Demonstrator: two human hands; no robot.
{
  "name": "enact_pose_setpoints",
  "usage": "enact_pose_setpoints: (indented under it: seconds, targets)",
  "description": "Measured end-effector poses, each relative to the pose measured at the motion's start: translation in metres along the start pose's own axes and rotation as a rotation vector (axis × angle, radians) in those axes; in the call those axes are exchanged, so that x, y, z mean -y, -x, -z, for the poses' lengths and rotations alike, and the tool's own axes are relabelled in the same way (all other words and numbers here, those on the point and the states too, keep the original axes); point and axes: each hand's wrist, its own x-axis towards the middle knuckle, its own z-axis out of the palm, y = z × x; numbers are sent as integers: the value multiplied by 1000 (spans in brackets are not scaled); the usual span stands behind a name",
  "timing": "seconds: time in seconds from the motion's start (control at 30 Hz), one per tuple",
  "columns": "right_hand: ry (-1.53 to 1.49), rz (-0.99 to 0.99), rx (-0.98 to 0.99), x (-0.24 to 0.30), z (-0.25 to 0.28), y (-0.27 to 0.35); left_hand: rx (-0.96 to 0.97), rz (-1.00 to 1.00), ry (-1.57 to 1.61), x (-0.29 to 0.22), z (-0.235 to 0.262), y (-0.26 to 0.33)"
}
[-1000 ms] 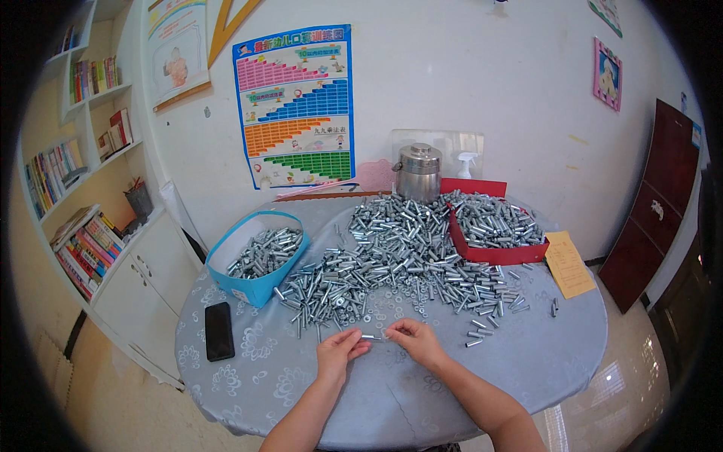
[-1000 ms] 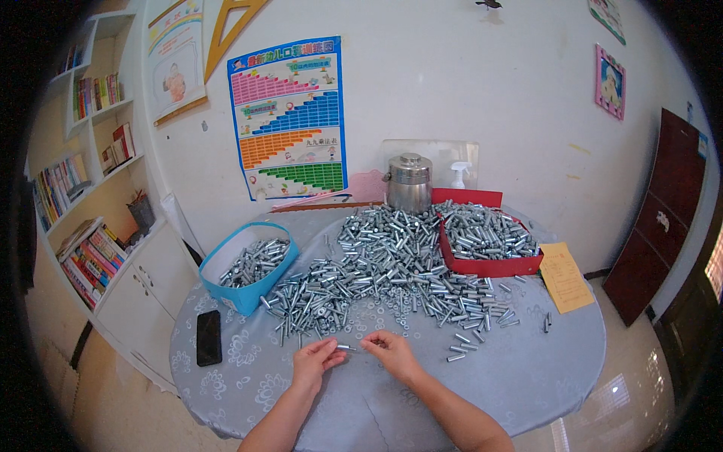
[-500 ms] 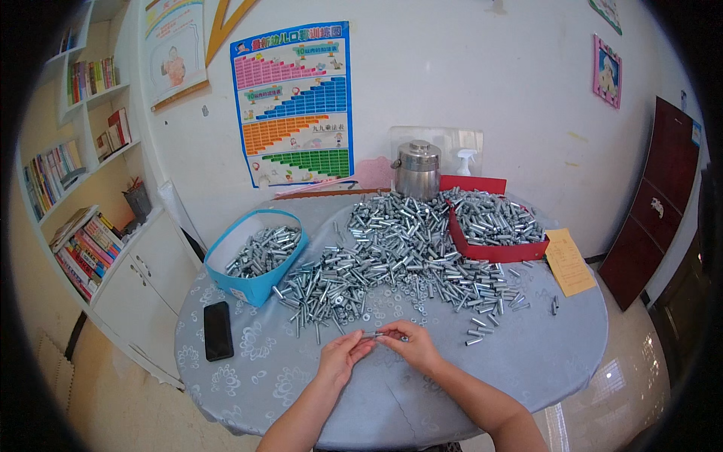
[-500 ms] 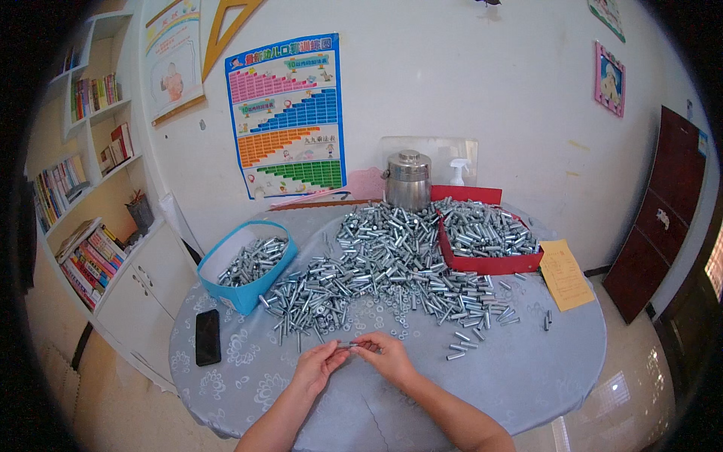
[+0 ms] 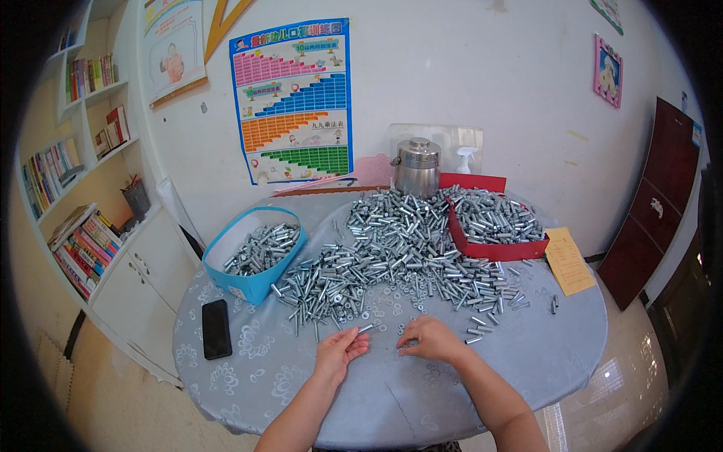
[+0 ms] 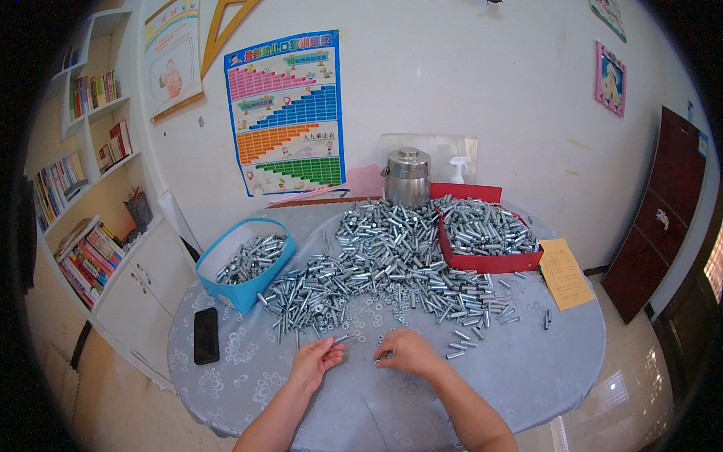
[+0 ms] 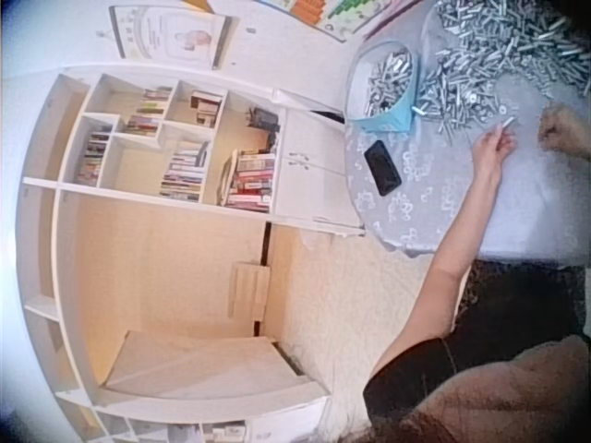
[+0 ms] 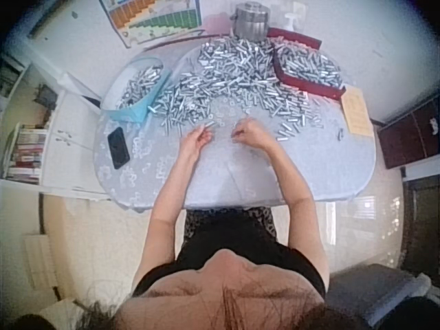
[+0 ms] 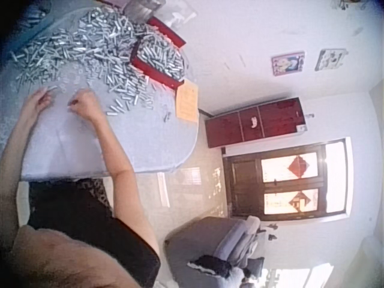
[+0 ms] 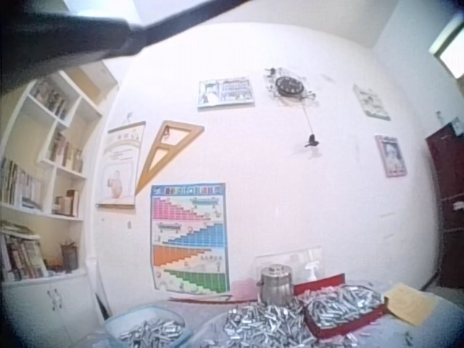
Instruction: The person sits at a table covered with a large pile of metal bolts and washers. They repeatedly pick up a bolt and a washer, thread the washer onto the bolt, and place the assembled unit into a blue plastic basket on the left side of the table.
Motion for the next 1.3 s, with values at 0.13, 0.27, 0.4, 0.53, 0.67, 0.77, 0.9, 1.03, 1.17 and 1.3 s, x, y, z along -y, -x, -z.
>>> enact_pose_setpoints:
  seconds: [0.13, 0.27, 0.4, 0.53, 0.67, 0.77, 0.9, 1.03, 1.17, 1.3]
  targets:
    - [-25, -48, -5, 2, -1, 0, 11, 1, -2, 1, 1, 0]
    - [-408, -354, -105, 13, -2, -4, 44, 19, -20, 0, 1, 1]
    - [-901, -429, -227, 10, -11, -7, 101, 87, -45, 4, 0, -1]
    - [-912, -431, -223, 8, -13, -8, 123, 118, -46, 6, 0, 0]
    - [-934, -422, -217, 6, -16, -8, 131, 126, -53, 6, 0, 0]
    - [-932, -401, -214, 7, -18, -9, 128, 131, -55, 5, -1, 2]
    - [-860, -400, -216, 11, -18, -9, 135, 152, -37, 7, 1, 0]
    - [-597, -223, -262, 17, -15, -8, 135, 157, -19, 8, 1, -1]
    - [-579, -287, -269, 27, -9, -6, 141, 154, -2, 9, 3, -2]
    - [-322, -564, -93, 21, 19, -2, 119, 130, 26, 7, 5, -3]
